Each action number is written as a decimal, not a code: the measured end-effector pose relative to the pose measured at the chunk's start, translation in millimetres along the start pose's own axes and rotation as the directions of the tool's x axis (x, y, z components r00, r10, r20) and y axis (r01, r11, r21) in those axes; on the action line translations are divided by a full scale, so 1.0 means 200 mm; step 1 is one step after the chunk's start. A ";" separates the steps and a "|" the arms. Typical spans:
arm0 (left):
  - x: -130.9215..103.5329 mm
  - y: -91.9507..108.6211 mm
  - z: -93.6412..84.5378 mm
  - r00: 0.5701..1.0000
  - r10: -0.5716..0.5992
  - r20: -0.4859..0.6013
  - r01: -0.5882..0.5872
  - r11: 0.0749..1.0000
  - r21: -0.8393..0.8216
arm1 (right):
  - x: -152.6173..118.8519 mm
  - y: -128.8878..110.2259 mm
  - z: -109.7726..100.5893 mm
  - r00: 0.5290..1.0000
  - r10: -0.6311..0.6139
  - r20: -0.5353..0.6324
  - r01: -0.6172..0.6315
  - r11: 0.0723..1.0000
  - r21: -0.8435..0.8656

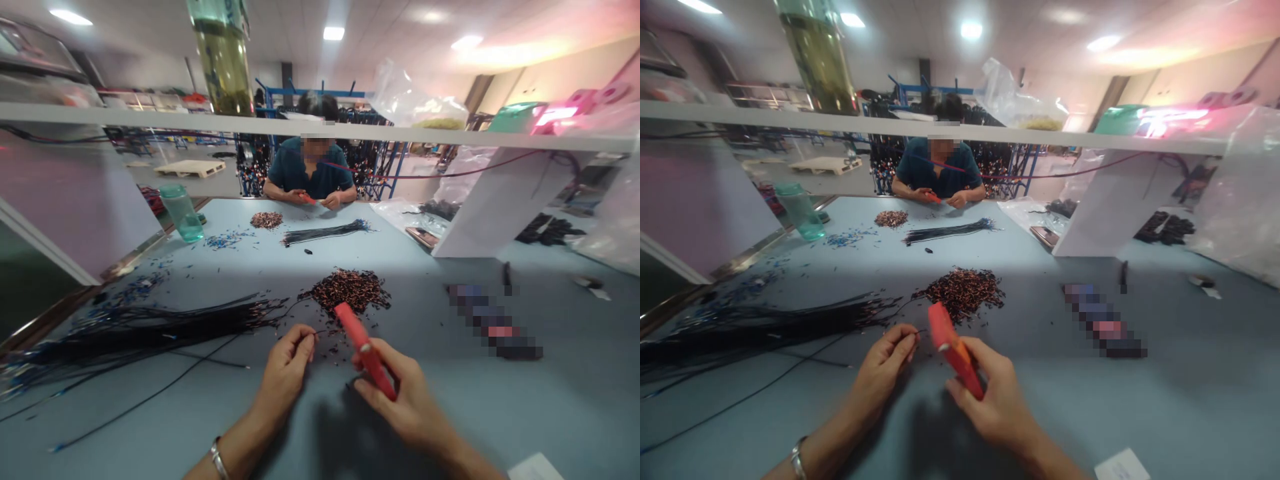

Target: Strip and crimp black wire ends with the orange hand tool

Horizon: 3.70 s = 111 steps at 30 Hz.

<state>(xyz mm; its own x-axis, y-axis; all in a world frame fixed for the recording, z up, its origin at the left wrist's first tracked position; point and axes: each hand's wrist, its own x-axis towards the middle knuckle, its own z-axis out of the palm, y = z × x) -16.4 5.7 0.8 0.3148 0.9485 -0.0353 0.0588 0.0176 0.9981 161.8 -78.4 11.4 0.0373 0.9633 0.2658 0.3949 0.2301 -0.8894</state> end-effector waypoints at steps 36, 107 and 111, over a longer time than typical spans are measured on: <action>-0.01 0.02 0.01 0.993 0.111 -0.031 -0.111 0.994 0.023 | -0.01 0.06 0.00 0.776 0.331 0.537 -0.629 0.472 0.618; -0.04 0.02 0.02 0.998 0.062 0.025 -0.060 0.995 -0.085 | -0.05 0.06 0.10 0.872 0.336 0.356 -0.480 0.730 0.486; -0.03 0.02 0.01 0.997 0.075 0.034 -0.073 0.995 -0.069 | -0.05 0.07 0.10 0.870 0.331 0.366 -0.488 0.693 0.531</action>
<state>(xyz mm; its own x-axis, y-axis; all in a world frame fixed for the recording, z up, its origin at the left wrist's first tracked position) -15.7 -0.9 4.4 0.3505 0.9358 0.0381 -0.0301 -0.0294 0.9991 149.1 -82.1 -11.6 -0.1729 0.9645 -0.1998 -0.2319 -0.2370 -0.9434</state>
